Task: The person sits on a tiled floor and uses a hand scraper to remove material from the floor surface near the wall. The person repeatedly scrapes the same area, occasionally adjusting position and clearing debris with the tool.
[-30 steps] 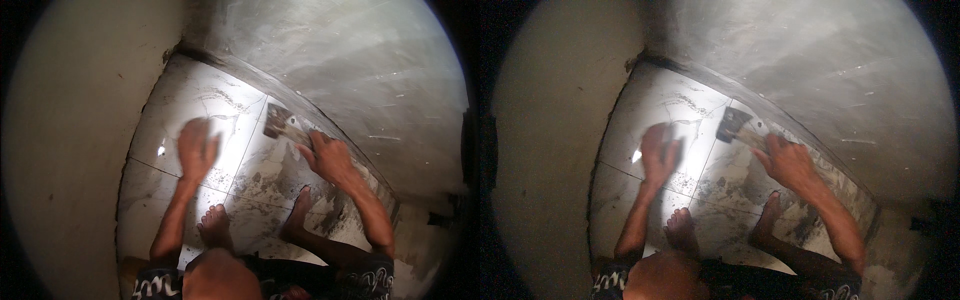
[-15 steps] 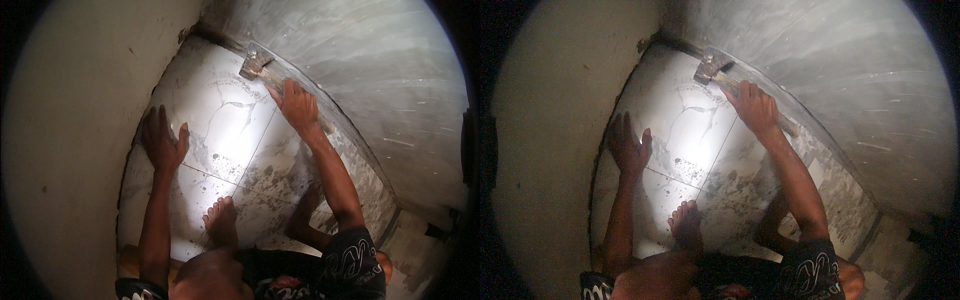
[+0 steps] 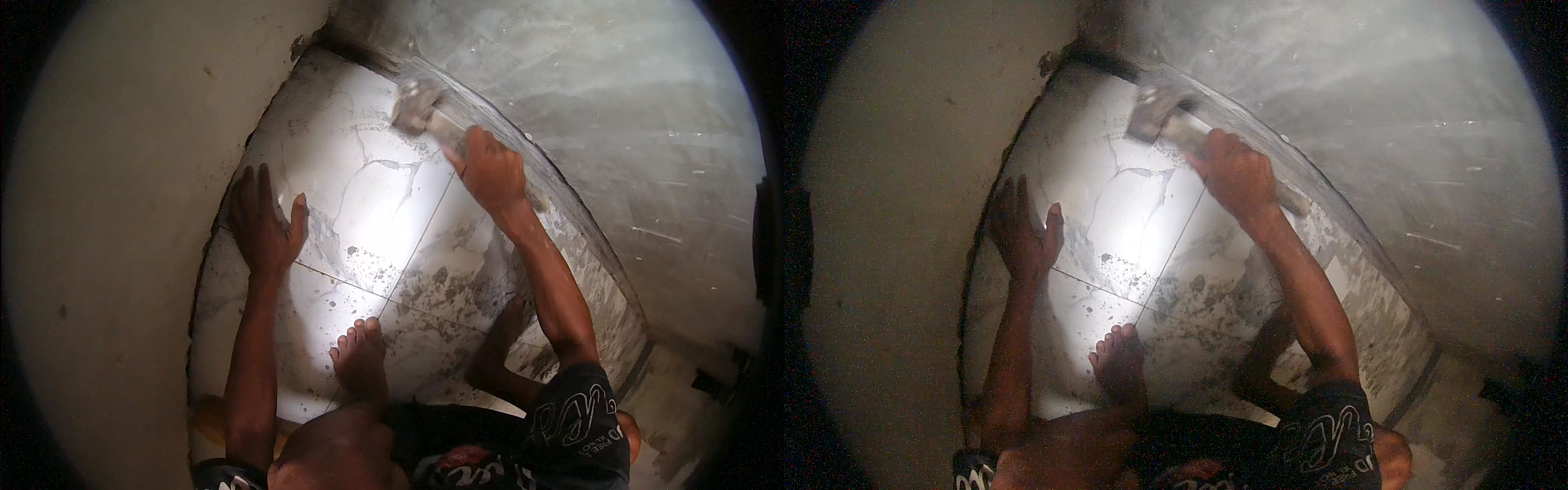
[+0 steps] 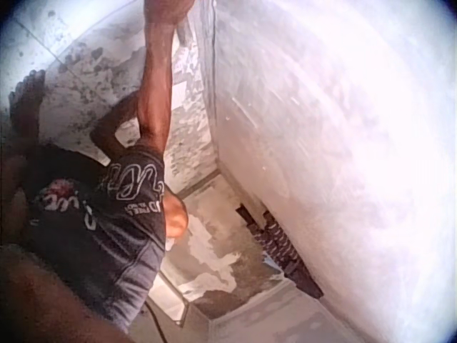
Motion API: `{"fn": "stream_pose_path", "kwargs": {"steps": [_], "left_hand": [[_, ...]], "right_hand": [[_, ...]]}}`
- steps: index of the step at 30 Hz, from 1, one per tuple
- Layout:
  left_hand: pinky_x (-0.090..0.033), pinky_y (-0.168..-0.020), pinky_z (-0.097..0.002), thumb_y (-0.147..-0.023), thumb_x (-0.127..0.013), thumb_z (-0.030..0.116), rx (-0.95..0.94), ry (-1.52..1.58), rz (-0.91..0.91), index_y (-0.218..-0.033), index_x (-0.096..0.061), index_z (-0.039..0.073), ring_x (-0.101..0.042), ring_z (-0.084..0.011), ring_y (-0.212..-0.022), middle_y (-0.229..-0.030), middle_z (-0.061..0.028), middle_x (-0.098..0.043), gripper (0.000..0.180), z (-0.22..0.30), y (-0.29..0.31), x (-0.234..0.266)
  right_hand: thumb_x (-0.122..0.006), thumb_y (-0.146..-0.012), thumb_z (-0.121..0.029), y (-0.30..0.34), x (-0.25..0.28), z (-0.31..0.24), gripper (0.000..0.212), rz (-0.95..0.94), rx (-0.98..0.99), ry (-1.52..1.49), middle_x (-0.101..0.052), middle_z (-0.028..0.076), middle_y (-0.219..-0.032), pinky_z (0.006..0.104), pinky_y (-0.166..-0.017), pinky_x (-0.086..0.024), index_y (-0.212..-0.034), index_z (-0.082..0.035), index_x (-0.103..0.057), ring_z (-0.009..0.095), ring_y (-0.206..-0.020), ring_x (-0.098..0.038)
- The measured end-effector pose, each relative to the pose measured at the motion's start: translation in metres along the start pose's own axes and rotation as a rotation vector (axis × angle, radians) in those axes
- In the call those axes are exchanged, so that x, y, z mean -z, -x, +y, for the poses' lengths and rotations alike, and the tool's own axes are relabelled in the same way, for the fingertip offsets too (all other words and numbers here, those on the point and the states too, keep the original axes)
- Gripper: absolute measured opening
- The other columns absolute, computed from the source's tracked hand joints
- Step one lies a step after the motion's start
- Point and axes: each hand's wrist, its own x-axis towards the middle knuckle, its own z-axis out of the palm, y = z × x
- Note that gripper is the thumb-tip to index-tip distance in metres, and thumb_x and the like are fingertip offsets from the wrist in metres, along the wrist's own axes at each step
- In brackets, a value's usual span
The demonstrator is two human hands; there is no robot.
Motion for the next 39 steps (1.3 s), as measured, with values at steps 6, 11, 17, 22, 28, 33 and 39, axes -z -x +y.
{"fn": "stream_pose_path", "kwargs": {"steps": [6,11,17,22,28,33,39], "left_hand": [[-0.033,-0.110,-0.0599,-0.093,-0.066,0.043,0.028,-0.022,-0.030,-0.151,-0.042,0.005,-0.040,-0.0447,-0.136,-0.151,-0.0248,-0.041,0.073,-0.001,0.002,0.002],[-0.022,-0.116,-0.0632,-0.096,-0.059,0.046,0.061,0.037,-0.086,-0.153,-0.038,0.003,-0.036,-0.0472,-0.141,-0.153,-0.0281,-0.040,0.074,0.006,-0.002,0.001],[-0.033,-0.109,-0.0600,-0.092,-0.066,0.042,0.021,-0.055,-0.038,-0.151,-0.042,0.004,-0.041,-0.0444,-0.136,-0.151,-0.0250,-0.041,0.073,-0.001,0.001,-0.001],[-0.033,-0.109,-0.0607,-0.092,-0.065,0.043,0.016,-0.032,-0.035,-0.151,-0.041,0.005,-0.040,-0.0442,-0.136,-0.151,-0.0248,-0.041,0.074,0.004,-0.001,-0.003],[-0.023,-0.116,-0.0633,-0.098,-0.057,0.048,0.042,-0.007,-0.067,-0.154,-0.036,0.007,-0.036,-0.0455,-0.142,-0.153,-0.0258,-0.040,0.073,-0.004,0.001,0.000],[-0.033,-0.109,-0.0604,-0.095,-0.062,0.044,0.020,-0.031,-0.049,-0.153,-0.039,0.007,-0.039,-0.0440,-0.137,-0.154,-0.0235,-0.039,0.073,0.002,0.000,-0.002],[-0.032,-0.110,-0.0608,-0.095,-0.062,0.045,0.011,-0.023,-0.034,-0.154,-0.038,0.007,-0.039,-0.0441,-0.137,-0.154,-0.0236,-0.039,0.074,-0.002,0.002,0.000]], "right_hand": [[-0.068,-0.093,-0.049,-0.009,-0.002,0.014,0.049,-0.020,0.029,0.020,-0.058,0.011,-0.060,0.0414,-0.037,-0.047,-0.083,-0.006,-0.047,0.028,-0.043,-0.059],[-0.070,-0.092,-0.047,0.002,-0.013,0.012,0.046,-0.036,-0.069,0.031,-0.058,0.010,-0.062,0.0396,-0.037,-0.047,-0.084,-0.007,-0.048,0.028,-0.044,-0.059],[-0.063,-0.095,-0.050,0.002,-0.005,0.016,0.043,0.111,0.308,0.090,-0.061,0.006,-0.066,0.0344,-0.038,-0.048,-0.091,-0.009,-0.052,0.019,-0.048,-0.062],[-0.064,-0.095,-0.048,0.001,-0.007,0.016,0.042,-0.180,-0.114,0.116,-0.059,0.006,-0.066,0.0375,-0.040,-0.049,-0.088,-0.009,-0.050,0.021,-0.049,-0.062],[-0.068,-0.091,-0.044,0.019,0.003,0.018,0.038,-0.029,0.195,0.172,-0.055,0.005,-0.067,0.0382,-0.043,-0.051,-0.089,-0.010,-0.051,0.021,-0.051,-0.061],[-0.064,-0.094,-0.054,0.014,-0.004,0.040,0.047,-0.263,-0.111,0.164,-0.062,0.009,-0.067,0.0388,-0.039,-0.049,-0.092,-0.010,-0.050,0.023,-0.043,-0.059],[-0.073,-0.090,-0.044,0.023,0.014,0.021,0.045,-0.021,0.112,-0.018,-0.060,0.011,-0.064,0.0436,-0.041,-0.049,-0.090,-0.005,-0.050,0.031,-0.046,-0.061]]}}
